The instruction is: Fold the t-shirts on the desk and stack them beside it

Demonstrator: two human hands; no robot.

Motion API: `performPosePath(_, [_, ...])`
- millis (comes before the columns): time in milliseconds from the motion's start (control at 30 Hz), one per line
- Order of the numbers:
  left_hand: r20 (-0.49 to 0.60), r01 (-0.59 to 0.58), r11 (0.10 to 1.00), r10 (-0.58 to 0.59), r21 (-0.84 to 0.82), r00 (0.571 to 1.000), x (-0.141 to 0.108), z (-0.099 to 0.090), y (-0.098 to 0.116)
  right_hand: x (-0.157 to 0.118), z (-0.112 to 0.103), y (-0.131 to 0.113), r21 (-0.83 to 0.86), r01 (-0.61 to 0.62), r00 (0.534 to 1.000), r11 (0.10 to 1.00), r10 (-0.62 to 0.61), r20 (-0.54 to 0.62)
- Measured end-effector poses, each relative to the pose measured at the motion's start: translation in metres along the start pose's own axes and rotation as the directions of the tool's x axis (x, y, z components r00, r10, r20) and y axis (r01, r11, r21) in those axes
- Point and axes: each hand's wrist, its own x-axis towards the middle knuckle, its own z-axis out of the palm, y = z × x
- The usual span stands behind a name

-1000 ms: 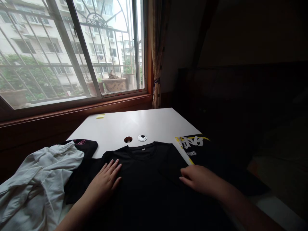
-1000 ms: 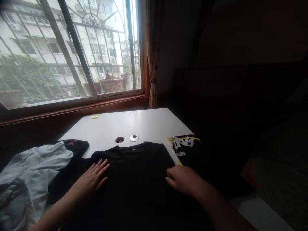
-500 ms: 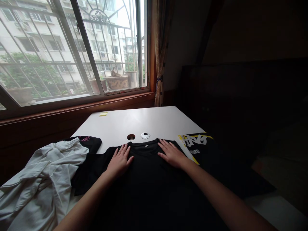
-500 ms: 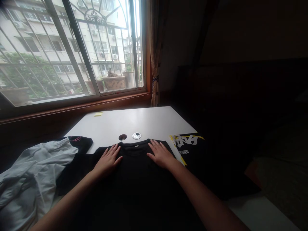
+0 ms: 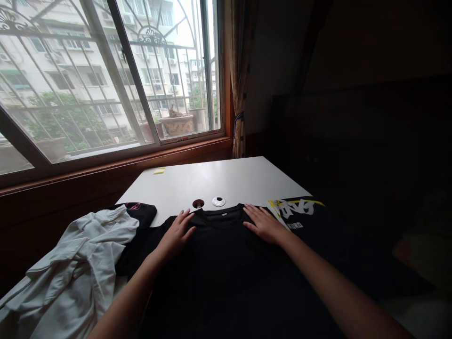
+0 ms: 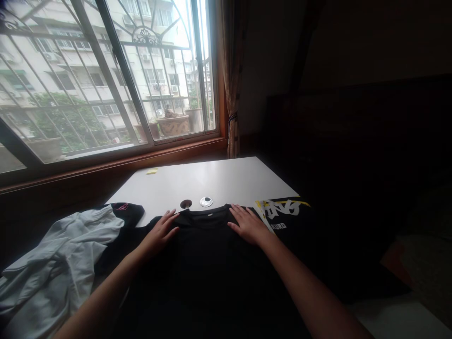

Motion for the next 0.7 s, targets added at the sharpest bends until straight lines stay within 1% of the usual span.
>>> performPosePath(67, [-0.102,-0.005,0.996,0.013,0.085,0.995,-0.011,-0.018,-0.013,-0.001,0.001,0.003,0.005,-0.001,1.0,1.0,0.001,-0.005])
performPosePath(100, [-0.14,0.012,0.989,0.009,0.149,0.99,-0.017,-0.027,-0.021,-0.001,0.001,0.004,0.01,-0.001,1.0,1.0,0.001,-0.01])
performPosePath(167, [-0.18,0.103,0.959,-0.056,0.264,0.982,-0.031,-0.043,-0.036,-0.002,0.002,0.005,0.019,0.0,1.0,1.0,0.0,-0.02])
performPosePath(267, [-0.161,0.267,0.883,-0.221,0.386,0.962,-0.049,-0.059,-0.054,-0.002,0.002,0.006,0.026,-0.001,1.0,1.0,0.001,-0.028])
performPosePath(300, [-0.148,0.3,0.86,-0.262,0.413,0.954,-0.054,-0.062,-0.058,-0.002,0.002,0.005,0.026,-0.002,1.0,1.0,0.003,-0.03])
performPosePath(367, [-0.132,0.333,0.829,-0.307,0.449,0.942,-0.061,-0.066,-0.062,-0.002,0.002,0.005,0.021,-0.003,0.999,1.0,0.004,-0.034])
performPosePath(467, [-0.127,0.352,0.815,-0.332,0.461,0.935,-0.065,-0.067,-0.064,-0.002,0.003,0.006,0.017,-0.006,0.999,1.0,0.007,-0.042])
performPosePath(533, [-0.122,0.356,0.822,-0.338,0.444,0.933,-0.065,-0.067,-0.065,-0.002,0.003,0.007,0.02,-0.007,0.999,1.0,0.008,-0.049])
performPosePath(600, [-0.132,0.359,0.842,-0.335,0.402,0.933,-0.065,-0.067,-0.066,-0.002,0.004,0.008,0.028,-0.007,0.998,1.0,0.009,-0.057])
performPosePath(700, [-0.184,0.35,0.893,-0.308,0.282,0.933,-0.064,-0.07,-0.067,-0.001,0.006,0.009,0.039,-0.009,0.997,0.999,0.012,-0.07])
